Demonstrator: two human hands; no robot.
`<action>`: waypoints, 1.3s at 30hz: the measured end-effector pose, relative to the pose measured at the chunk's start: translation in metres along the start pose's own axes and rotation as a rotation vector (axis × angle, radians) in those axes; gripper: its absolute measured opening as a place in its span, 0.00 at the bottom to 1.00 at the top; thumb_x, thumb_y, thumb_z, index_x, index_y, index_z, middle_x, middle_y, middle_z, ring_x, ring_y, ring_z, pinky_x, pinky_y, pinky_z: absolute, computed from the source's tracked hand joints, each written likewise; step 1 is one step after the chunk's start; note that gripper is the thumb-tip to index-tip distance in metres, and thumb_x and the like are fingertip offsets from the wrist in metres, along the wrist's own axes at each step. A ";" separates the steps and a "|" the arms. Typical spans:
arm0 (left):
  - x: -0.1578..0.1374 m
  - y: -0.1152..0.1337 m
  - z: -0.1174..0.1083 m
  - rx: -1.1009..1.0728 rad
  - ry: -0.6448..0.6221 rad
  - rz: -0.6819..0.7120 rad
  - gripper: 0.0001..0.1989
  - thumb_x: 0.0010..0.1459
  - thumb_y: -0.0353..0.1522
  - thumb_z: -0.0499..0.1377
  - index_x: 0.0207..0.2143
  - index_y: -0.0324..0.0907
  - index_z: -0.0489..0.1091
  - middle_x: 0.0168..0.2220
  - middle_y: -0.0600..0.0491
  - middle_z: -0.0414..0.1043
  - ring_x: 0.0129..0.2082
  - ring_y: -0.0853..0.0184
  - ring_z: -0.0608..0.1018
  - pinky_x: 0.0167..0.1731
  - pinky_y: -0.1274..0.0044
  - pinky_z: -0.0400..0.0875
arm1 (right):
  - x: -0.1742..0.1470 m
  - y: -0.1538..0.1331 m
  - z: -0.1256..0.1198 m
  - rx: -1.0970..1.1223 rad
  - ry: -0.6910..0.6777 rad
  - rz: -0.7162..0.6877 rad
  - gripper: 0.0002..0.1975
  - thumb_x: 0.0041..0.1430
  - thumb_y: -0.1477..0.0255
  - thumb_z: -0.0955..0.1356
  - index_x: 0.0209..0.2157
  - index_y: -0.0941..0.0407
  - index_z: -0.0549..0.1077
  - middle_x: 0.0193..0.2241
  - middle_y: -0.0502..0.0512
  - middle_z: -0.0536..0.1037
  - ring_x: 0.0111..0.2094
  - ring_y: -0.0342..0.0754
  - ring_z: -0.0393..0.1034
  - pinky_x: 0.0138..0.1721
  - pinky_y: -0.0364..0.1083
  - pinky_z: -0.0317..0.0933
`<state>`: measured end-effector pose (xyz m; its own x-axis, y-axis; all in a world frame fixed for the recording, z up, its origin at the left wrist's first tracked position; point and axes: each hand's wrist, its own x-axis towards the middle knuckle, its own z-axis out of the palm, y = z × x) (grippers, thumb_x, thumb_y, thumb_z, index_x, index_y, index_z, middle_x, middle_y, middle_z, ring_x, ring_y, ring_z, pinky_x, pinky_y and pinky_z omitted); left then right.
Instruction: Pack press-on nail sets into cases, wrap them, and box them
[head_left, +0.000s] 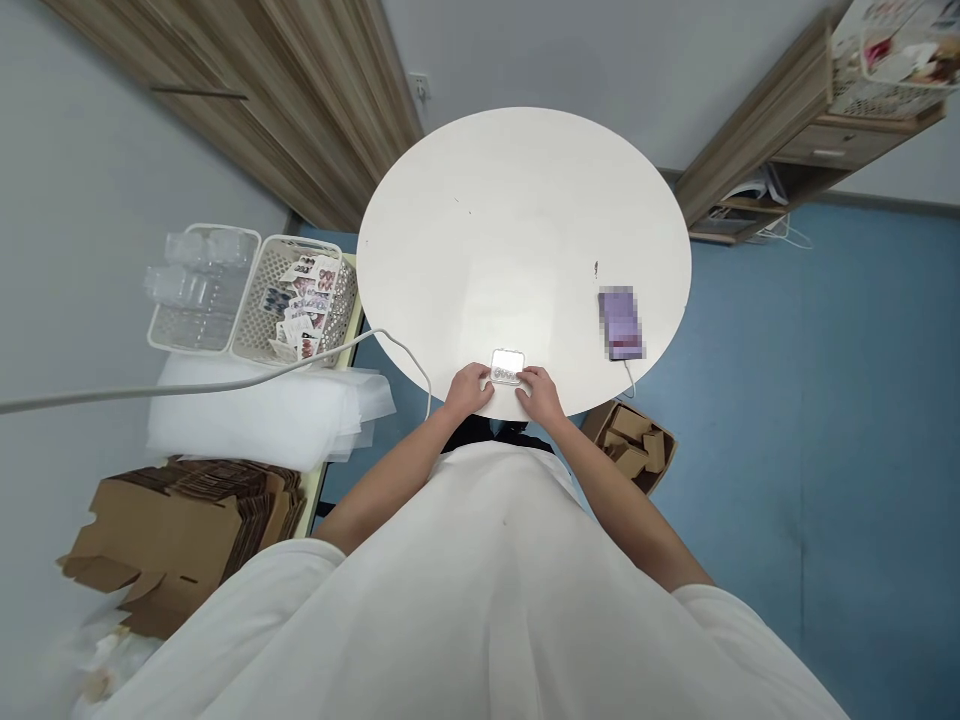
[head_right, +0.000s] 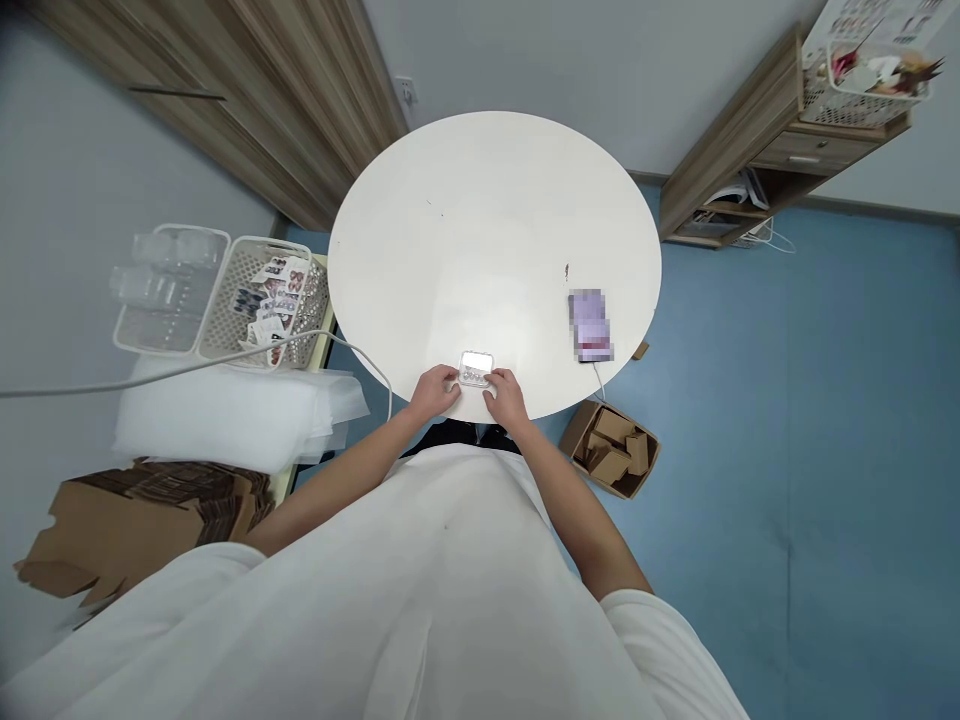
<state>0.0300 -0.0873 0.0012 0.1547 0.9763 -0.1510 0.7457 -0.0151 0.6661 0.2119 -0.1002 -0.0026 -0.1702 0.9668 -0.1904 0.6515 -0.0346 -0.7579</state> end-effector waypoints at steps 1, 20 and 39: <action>0.001 0.000 -0.002 0.038 0.002 0.035 0.16 0.48 0.28 0.54 0.41 0.39 0.67 0.40 0.47 0.70 0.42 0.62 0.73 0.43 0.69 0.69 | 0.000 0.000 0.000 -0.024 -0.001 -0.013 0.16 0.52 0.74 0.64 0.45 0.56 0.70 0.46 0.58 0.65 0.48 0.51 0.63 0.51 0.52 0.60; 0.018 -0.010 -0.025 0.356 -0.260 0.489 0.33 0.45 0.40 0.62 0.54 0.41 0.58 0.58 0.42 0.57 0.57 0.54 0.60 0.54 0.63 0.53 | 0.038 -0.015 -0.017 -0.627 -0.225 -0.384 0.13 0.52 0.71 0.66 0.40 0.60 0.67 0.48 0.68 0.67 0.49 0.59 0.61 0.49 0.56 0.57; 0.040 -0.017 -0.042 0.274 -0.267 0.563 0.21 0.52 0.25 0.51 0.50 0.44 0.64 0.49 0.49 0.68 0.48 0.62 0.70 0.46 0.68 0.63 | 0.009 -0.019 -0.014 -0.322 0.007 -0.202 0.18 0.57 0.74 0.62 0.50 0.55 0.63 0.52 0.61 0.66 0.54 0.53 0.60 0.50 0.54 0.61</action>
<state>-0.0037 -0.0386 0.0143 0.6955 0.7177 -0.0341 0.6367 -0.5936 0.4922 0.2081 -0.0868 0.0189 -0.3150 0.9476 -0.0522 0.8044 0.2374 -0.5446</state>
